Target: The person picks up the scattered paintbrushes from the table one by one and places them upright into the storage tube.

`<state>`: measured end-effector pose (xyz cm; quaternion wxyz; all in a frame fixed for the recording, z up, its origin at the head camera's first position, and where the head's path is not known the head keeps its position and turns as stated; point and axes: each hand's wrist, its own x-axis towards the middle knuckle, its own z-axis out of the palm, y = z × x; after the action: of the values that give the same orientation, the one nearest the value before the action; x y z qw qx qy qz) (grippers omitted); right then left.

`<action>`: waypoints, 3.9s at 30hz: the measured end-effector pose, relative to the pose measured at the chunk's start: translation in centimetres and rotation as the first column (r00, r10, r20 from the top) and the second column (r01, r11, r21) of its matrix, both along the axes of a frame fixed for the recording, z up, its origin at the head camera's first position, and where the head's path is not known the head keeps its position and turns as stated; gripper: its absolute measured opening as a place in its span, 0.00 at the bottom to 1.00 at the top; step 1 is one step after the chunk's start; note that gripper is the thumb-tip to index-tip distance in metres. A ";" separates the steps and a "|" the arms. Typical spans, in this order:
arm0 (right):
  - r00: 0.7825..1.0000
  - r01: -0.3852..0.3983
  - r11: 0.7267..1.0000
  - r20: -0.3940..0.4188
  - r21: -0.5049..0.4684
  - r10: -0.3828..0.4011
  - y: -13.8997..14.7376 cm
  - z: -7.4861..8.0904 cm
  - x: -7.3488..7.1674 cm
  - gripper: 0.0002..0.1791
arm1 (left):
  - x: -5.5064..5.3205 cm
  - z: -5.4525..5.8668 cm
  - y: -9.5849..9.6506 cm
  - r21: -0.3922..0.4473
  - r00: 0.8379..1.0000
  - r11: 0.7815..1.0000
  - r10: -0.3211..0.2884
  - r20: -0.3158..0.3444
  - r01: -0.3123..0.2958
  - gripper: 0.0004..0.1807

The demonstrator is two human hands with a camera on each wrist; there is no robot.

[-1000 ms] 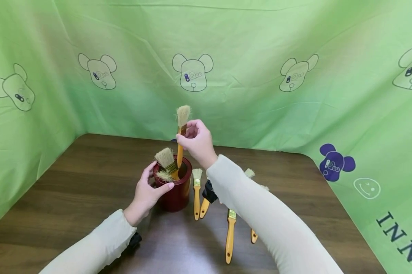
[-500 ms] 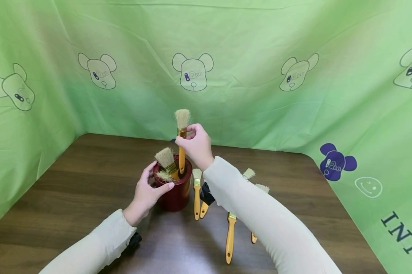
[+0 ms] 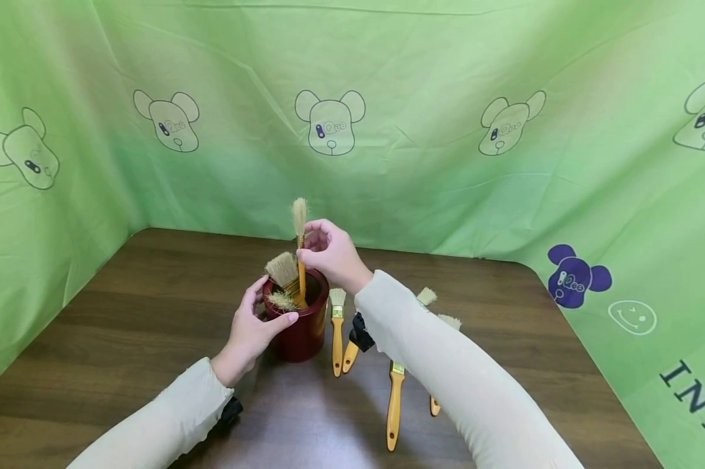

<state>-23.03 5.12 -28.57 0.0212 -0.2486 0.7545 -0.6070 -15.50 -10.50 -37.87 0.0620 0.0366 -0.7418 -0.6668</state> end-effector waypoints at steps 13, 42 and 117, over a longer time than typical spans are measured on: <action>0.998 0.053 0.999 0.024 0.006 -0.053 1.7 -1.8 -0.3 0.21 | 0.1 0.0 0.1 0.008 1.000 1.000 -0.004 0.010 0.004 0.45; 0.928 0.366 0.906 -0.013 0.214 -0.372 14.1 -3.3 0.0 0.20 | 0.3 0.1 0.2 0.027 1.000 1.000 -0.008 0.029 0.007 0.46; 0.950 0.030 0.694 0.195 0.719 -0.242 24.2 -10.0 3.5 0.20 | 0.3 0.1 0.3 -0.004 1.000 1.000 -0.004 0.017 0.004 0.45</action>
<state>-19.53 29.31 -38.53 0.1738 -0.0775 0.9351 -0.2988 -15.16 -10.21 -37.73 0.0545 0.0405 -0.7436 -0.6652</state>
